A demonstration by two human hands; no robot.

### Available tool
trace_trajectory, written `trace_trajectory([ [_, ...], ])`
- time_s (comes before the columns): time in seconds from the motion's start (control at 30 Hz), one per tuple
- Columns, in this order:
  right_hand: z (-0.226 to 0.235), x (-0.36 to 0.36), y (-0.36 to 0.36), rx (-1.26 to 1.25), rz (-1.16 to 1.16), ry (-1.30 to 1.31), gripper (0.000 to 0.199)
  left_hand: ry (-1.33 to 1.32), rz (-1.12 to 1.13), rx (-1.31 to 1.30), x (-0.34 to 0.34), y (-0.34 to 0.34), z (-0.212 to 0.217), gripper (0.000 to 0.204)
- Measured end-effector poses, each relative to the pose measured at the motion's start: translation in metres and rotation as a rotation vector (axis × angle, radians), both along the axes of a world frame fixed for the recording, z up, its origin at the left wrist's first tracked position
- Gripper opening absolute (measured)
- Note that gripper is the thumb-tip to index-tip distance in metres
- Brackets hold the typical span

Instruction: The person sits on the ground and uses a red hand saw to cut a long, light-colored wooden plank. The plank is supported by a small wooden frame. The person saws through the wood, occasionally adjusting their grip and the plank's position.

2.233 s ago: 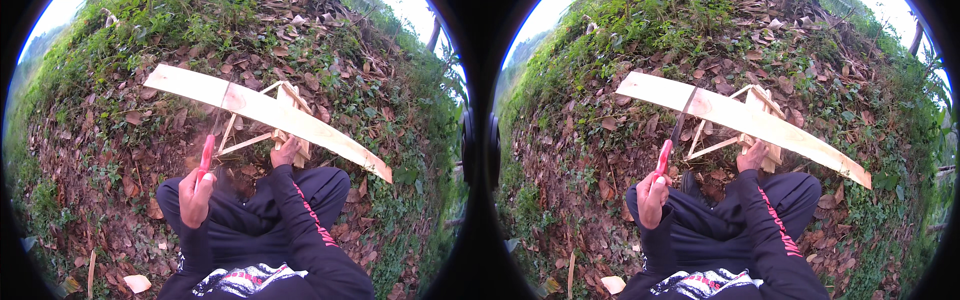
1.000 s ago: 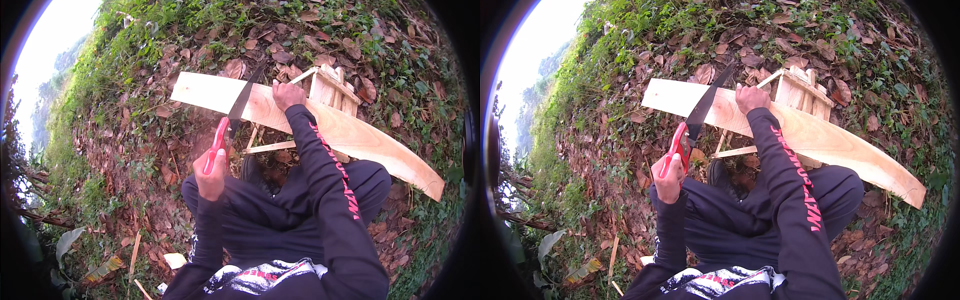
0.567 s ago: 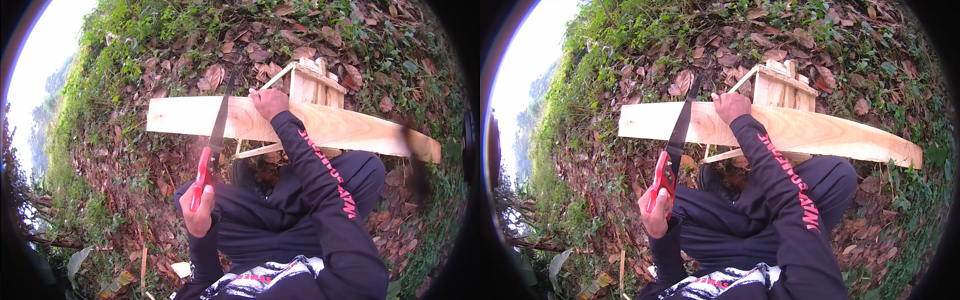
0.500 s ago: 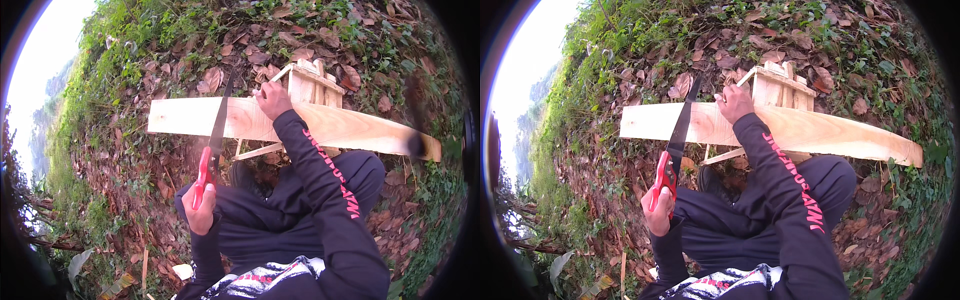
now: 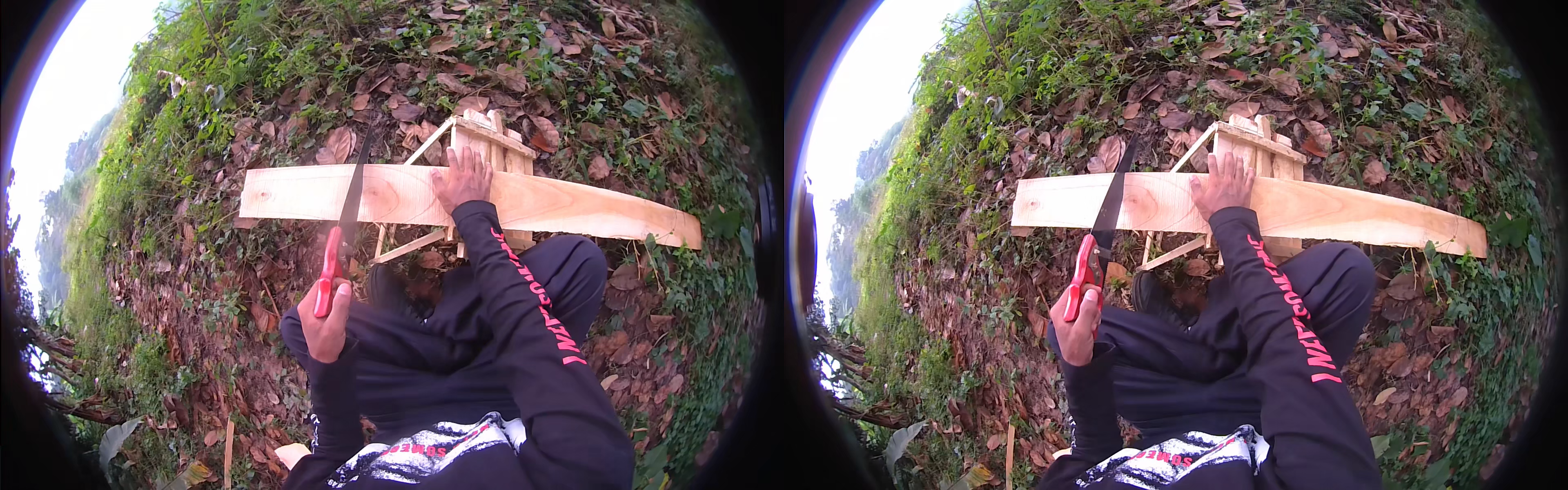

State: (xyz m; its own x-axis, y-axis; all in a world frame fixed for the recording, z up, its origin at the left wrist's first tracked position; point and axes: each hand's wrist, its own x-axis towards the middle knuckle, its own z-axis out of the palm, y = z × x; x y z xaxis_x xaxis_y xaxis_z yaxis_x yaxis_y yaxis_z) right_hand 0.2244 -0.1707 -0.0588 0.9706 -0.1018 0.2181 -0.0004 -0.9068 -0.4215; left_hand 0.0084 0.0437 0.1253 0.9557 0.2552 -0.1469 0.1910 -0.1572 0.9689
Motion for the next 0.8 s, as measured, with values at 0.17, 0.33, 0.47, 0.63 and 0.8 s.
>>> trace_trajectory([
  [0.17, 0.005, -0.004, 0.000, 0.001, 0.034, 0.089, 0.055, 0.000, 0.084, 0.089, -0.002, -0.003, 0.007, 0.020],
  [0.33, -0.008, -0.013, -0.003, -0.011, 0.105, 0.016, 0.052, 0.005, 0.188, 0.073, 0.010, -0.010, -0.002, 0.018],
  [0.47, 0.004, -0.004, 0.009, -0.064, 0.074, 0.087, 0.062, -0.103, 0.182, 0.076, 0.072, 0.014, -0.031, 0.025],
  [0.63, 0.011, -0.004, 0.009, 0.008, 0.004, 0.139, 0.070, -0.023, 0.031, 0.090, 0.064, 0.010, -0.015, 0.015],
  [0.8, 0.036, 0.021, 0.036, 0.166, 0.340, 0.062, 0.043, 0.018, 0.093, 0.057, 0.039, -0.011, -0.008, 0.016],
])
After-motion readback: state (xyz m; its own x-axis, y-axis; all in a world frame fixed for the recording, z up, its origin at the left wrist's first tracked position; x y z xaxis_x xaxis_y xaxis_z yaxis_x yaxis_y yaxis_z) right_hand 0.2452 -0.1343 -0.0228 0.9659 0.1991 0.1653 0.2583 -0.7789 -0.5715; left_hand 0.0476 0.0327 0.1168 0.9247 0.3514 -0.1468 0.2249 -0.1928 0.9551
